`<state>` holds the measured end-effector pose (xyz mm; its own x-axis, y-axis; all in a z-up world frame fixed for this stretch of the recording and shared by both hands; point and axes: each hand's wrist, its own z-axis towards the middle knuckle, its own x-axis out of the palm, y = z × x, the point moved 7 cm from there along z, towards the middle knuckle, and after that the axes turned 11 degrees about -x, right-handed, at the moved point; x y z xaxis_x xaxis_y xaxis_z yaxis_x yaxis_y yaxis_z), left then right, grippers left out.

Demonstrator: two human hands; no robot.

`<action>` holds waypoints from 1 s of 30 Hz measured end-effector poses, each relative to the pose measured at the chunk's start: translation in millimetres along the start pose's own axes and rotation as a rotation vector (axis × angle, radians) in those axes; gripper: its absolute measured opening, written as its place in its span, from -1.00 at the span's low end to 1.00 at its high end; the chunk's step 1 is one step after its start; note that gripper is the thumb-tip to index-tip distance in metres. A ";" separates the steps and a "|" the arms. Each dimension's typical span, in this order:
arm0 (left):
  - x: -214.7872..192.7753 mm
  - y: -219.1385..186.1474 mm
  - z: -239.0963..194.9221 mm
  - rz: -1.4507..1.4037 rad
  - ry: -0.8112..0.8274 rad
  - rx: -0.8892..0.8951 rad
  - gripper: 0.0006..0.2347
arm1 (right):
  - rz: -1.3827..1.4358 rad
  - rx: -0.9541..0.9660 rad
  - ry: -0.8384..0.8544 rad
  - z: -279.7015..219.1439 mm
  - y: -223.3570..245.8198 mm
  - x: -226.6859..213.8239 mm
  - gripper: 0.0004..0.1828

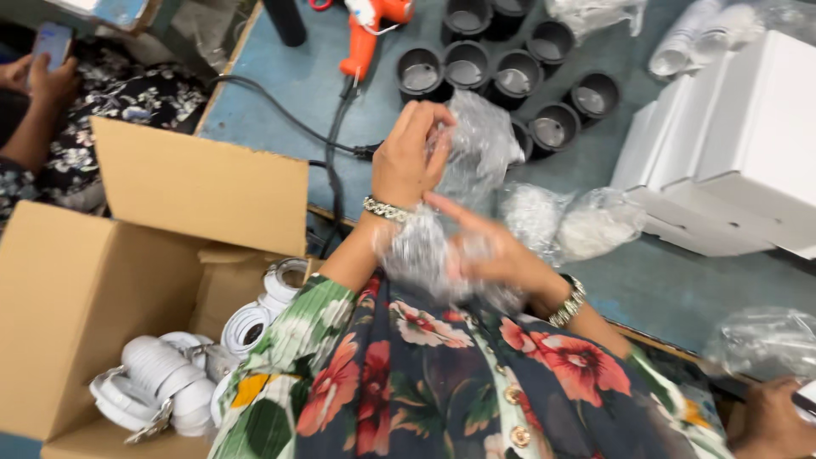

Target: The person packs various lighting components, including black cylindrical housings and white circular fixtures, into boxes and wraps items in bubble wrap by hand.

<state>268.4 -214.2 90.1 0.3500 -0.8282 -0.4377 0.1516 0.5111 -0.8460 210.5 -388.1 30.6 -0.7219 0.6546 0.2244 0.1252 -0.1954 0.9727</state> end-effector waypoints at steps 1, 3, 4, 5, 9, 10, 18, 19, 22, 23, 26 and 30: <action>-2.4 1.0 -1.5 -0.024 0.071 0.030 -0.87 | 0.107 -0.001 -0.028 13.5 3.5 4.5 -0.05; -4.4 3.9 -7.4 -0.135 0.174 0.055 -0.83 | 0.290 -0.032 -0.238 27.2 4.7 -2.4 -0.11; -5.9 6.0 -11.3 -0.221 0.206 0.049 -0.81 | 0.358 0.010 -0.330 23.8 -2.2 -8.0 -0.14; -5.2 6.4 -14.6 -0.314 0.241 0.047 -0.78 | 0.420 0.050 -0.428 18.6 -12.8 -18.3 -0.17; 18.6 -25.2 -41.9 -0.161 0.290 0.235 -0.76 | 0.673 -0.153 -0.570 24.9 -67.9 -64.8 -0.47; 24.2 -36.9 -52.2 -0.102 0.275 0.258 -0.78 | 0.768 -0.238 -0.548 24.5 -75.1 -71.9 -0.52; 22.4 -66.5 -76.5 -0.047 0.247 0.288 -0.80 | 0.518 -0.436 -0.856 19.8 -60.7 -117.9 -0.65; 24.6 -66.3 -78.5 -0.078 0.247 0.264 -0.81 | 0.305 -0.488 -0.940 20.4 -54.2 -121.0 -0.64; 24.9 -59.5 -79.8 -0.130 0.231 0.228 -0.83 | -0.288 -0.552 -0.931 37.2 -34.4 -105.7 -0.59; 23.8 -56.1 -80.3 -0.143 0.231 0.224 -0.83 | -0.478 -0.567 -0.876 44.6 -27.9 -95.2 -0.57; 24.9 -39.0 -81.9 -0.126 0.252 0.102 -0.84 | -0.997 -0.537 -0.646 66.2 -13.8 -63.7 -0.51; 31.9 -20.2 -87.5 -0.147 0.320 0.004 -0.84 | -1.367 -0.316 -0.356 86.9 -16.2 -49.1 -0.41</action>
<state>195.6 -271.0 66.5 0.0165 -0.9229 -0.3846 0.1823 0.3810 -0.9064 303.0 -353.6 9.0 0.0586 0.5922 -0.8036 -0.6972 0.6004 0.3916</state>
